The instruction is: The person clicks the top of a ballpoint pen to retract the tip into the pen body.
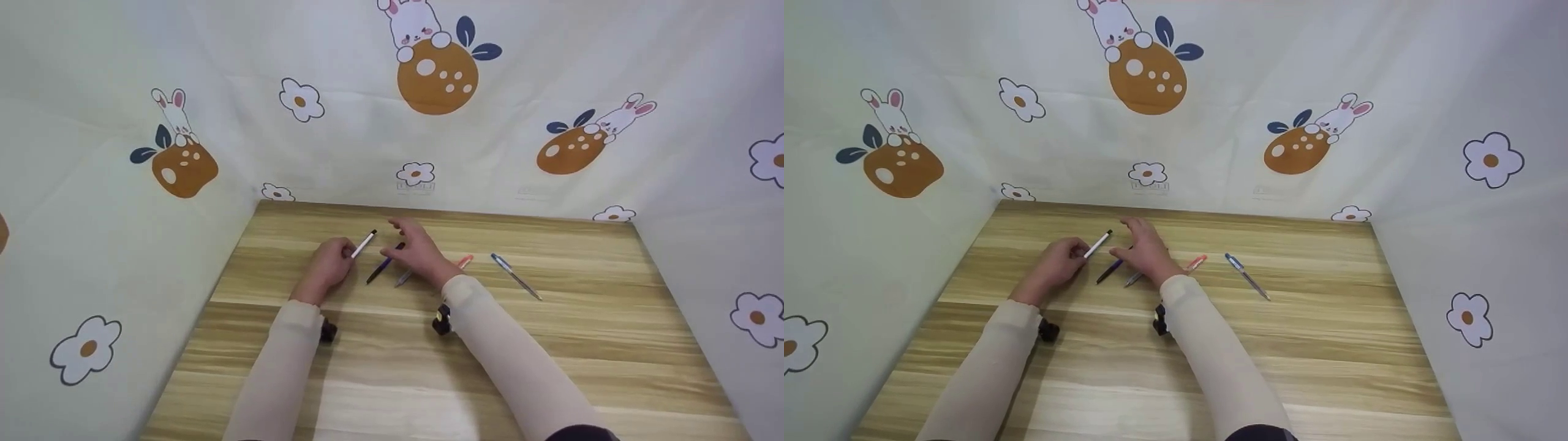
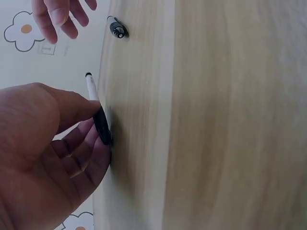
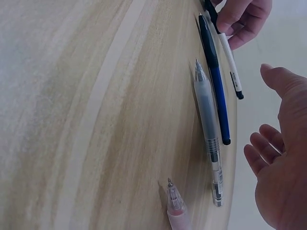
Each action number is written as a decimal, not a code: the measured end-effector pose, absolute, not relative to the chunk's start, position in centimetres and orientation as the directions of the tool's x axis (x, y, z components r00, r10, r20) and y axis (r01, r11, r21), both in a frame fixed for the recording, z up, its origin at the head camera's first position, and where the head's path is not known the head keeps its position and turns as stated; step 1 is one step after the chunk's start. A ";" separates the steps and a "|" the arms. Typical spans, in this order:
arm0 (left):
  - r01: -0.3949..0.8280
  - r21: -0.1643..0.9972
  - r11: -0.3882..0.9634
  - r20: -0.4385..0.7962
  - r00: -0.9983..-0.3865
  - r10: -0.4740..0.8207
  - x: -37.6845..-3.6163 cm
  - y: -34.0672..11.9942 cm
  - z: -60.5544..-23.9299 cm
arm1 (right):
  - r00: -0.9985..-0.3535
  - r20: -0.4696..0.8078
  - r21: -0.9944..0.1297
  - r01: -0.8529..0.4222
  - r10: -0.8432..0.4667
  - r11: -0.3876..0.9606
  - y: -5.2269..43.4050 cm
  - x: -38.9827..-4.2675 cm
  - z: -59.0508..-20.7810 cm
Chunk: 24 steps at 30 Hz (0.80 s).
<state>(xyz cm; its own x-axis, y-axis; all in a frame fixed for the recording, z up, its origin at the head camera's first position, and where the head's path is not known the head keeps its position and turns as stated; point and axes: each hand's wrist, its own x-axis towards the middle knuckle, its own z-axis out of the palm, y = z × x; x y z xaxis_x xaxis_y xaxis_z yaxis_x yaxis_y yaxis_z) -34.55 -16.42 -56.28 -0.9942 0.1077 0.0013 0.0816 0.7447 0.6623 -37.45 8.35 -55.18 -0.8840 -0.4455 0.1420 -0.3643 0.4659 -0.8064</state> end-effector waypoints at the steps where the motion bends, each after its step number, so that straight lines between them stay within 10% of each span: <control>1: 0.070 0.656 0.752 -0.009 -0.995 0.101 -34.5 -16.4 -56.2 | -0.885 0.136 -0.810 -0.358 -0.445 0.465 8.3 -37.4 -55.2; 24: 0.020 0.612 0.791 -0.044 -0.997 0.059 -34.3 -16.0 -56.1 | -0.894 0.121 -0.815 -0.338 -0.432 0.471 8.9 -37.3 -55.1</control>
<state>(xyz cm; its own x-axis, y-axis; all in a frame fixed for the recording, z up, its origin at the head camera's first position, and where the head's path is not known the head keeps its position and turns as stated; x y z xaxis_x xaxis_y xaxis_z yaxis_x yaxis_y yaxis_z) -34.33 -16.00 -56.08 -0.9973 0.0594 -0.0442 0.0200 0.7907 0.6119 -37.30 8.88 -55.11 -0.8937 -0.4322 0.1206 -0.3379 0.4712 -0.8147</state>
